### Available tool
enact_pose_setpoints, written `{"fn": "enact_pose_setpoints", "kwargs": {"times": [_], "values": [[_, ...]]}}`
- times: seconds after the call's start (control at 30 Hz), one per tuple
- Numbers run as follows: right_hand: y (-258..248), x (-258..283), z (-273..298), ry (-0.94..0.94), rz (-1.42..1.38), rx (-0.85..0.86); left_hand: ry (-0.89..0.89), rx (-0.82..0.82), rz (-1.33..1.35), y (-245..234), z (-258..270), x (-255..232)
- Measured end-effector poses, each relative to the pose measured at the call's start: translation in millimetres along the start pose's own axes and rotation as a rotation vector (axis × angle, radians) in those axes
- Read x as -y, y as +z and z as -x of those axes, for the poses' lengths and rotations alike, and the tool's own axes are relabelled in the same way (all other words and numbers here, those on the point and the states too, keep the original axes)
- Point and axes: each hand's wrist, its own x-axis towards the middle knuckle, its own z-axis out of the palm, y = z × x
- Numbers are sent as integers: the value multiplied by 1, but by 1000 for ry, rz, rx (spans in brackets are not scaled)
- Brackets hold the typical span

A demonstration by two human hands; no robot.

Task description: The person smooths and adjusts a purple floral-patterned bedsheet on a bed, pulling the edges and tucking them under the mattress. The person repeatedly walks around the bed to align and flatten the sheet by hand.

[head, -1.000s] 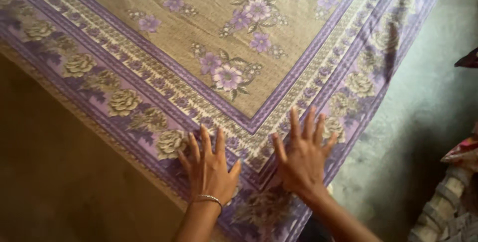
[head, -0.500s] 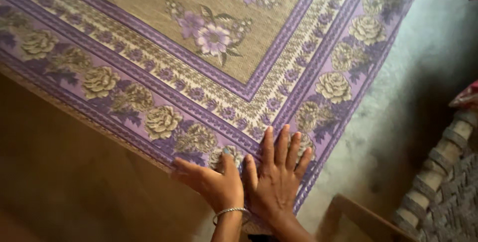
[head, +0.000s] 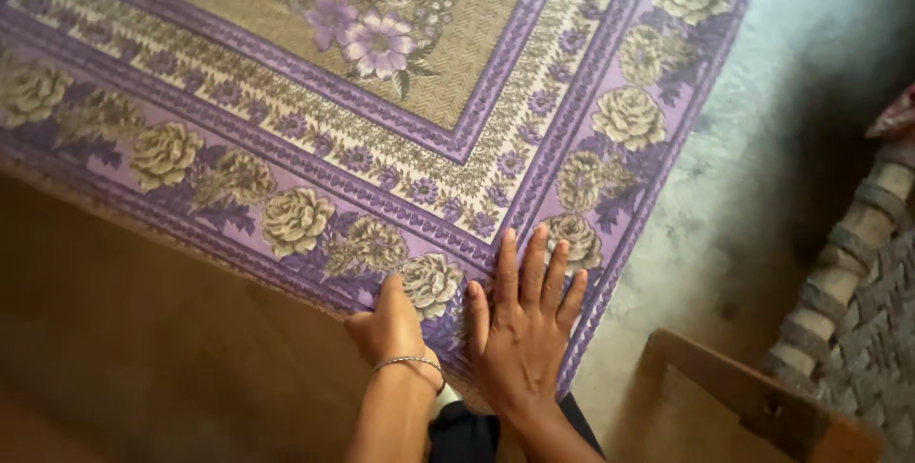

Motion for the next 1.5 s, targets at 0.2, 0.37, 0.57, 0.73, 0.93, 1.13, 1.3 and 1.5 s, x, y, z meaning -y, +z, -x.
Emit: {"fn": "enact_pose_setpoints", "kwargs": {"times": [0.2,0.37,0.57,0.73,0.93,1.13,1.3,1.5], "values": [[-11,3,64,938,-767,-182,-181,-25,-76,-14,-25,-4],[-12,-42,92,1764,-1665,-1,-400,45,-27,-20,-42,-21],[29,-59,51,1969,-1663,79,-213,-113,-17,-10,-48,-10],[36,-60,52,2437,-1520,-209,-179,-154,-77,-39,-34,-11],[24,-45,45,2594,-1603,-328,-188,-66,-49,-48,1,-55],[-51,25,1,2367,-1496,-125,-177,47,-37,-42,14,-85],[-71,49,-21,2720,-1562,-501,-292,204,73,-38,6,-97],[-34,-1,-13,2625,-1774,-277,-265,398,63,-33,-6,-88]]}}
